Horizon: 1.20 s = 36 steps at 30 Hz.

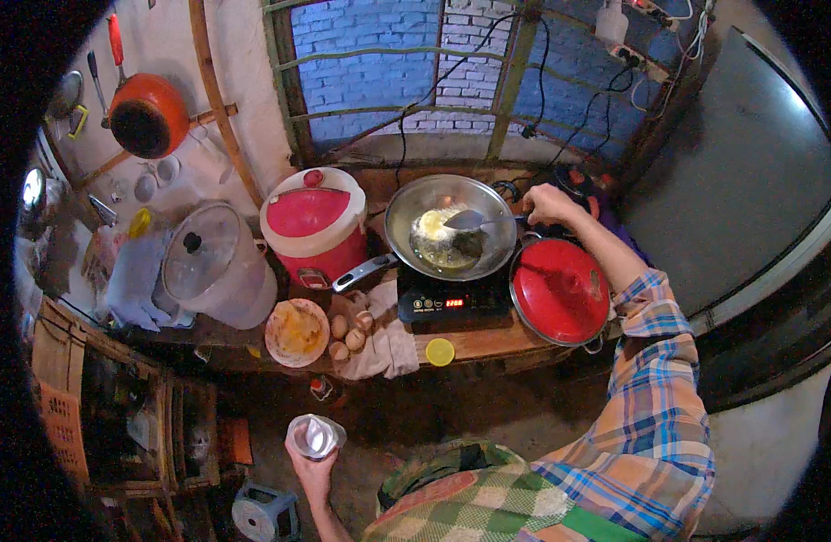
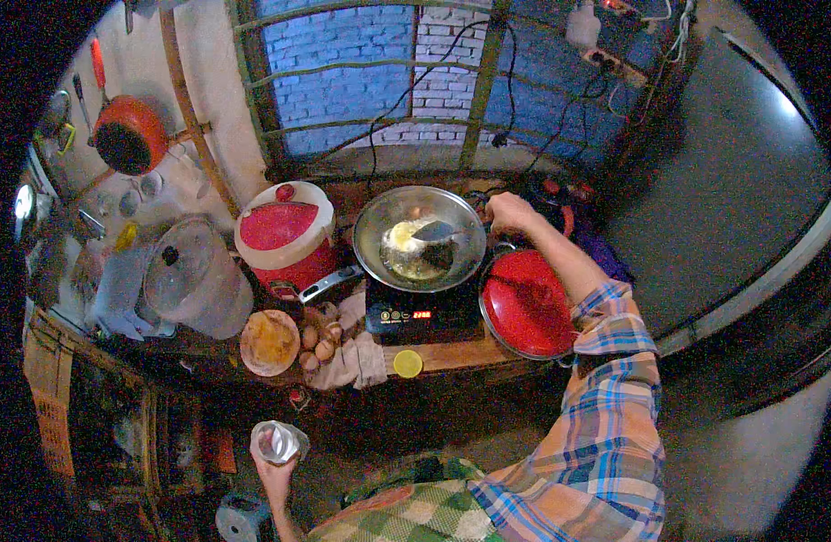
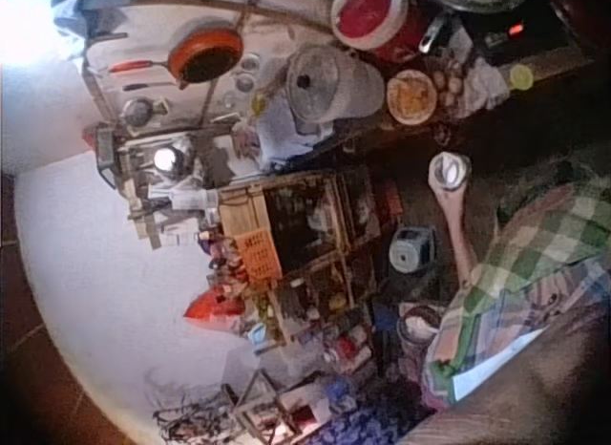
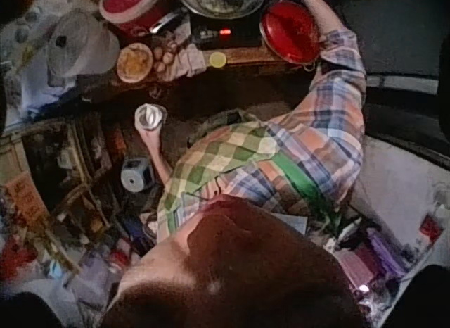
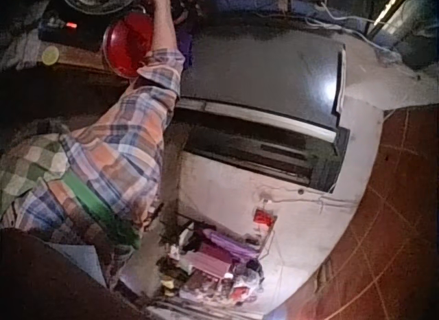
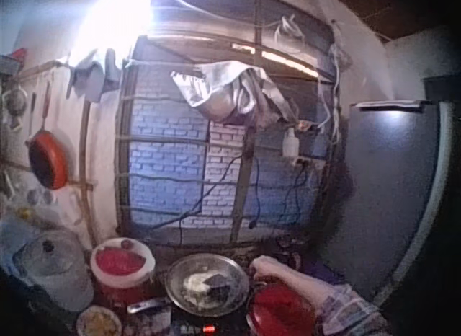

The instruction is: The person cracks an egg into a pan with hot oil on an induction cooktop and uses a spatula to stir and flip the egg while it cooks. The person also handles a small container of seasoning.

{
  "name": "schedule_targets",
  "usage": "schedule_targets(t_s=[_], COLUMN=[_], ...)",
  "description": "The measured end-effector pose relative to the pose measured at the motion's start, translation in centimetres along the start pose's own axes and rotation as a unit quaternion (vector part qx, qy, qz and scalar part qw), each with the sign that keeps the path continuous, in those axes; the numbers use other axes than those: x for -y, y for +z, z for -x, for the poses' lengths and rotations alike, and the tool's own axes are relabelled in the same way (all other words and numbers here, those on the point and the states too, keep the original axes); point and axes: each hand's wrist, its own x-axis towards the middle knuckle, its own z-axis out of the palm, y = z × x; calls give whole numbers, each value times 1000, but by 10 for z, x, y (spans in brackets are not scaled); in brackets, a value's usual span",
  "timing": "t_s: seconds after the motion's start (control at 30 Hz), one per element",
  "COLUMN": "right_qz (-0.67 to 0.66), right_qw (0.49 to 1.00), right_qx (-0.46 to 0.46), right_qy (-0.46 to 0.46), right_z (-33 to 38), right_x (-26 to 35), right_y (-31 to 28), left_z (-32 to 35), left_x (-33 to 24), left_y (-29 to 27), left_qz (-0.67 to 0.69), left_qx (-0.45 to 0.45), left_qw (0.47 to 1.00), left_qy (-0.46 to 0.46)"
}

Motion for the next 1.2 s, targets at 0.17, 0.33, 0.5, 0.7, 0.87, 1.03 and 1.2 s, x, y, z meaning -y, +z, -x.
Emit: schedule_targets(t_s=[0.17, 0.33, 0.5, 0.7, 0.87, 1.03, 1.2], right_qz=[79, 59, 48, 36, 71, 15, 57], right_qw=[992, 991, 998, 996, 995, 1000, 995], right_qx=[96, 121, -14, 83, 45, -5, 82], right_qy=[-23, -25, -27, 7, -52, -1, -11], right_z=[14, -3, -17, 2, 1, 6, 13], right_x=[2, -12, -13, -13, -11, 9, -7], right_y=[-23, 3, 25, 10, 28, 22, 21], left_z=[4, 5, 6, 5, 5, 6, 4], left_x=[10, 25, 22, 15, 13, 6, 9], left_y=[5, 7, 2, 0, 7, 2, 1], left_qz=[22, 65, 46, 26, 14, 33, 25], left_qx=[-10, -10, -15, -17, -5, -10, -4], left_qw=[1000, 998, 999, 999, 1000, 999, 1000], left_qy=[-3, -5, -7, -10, 5, -19, -8])
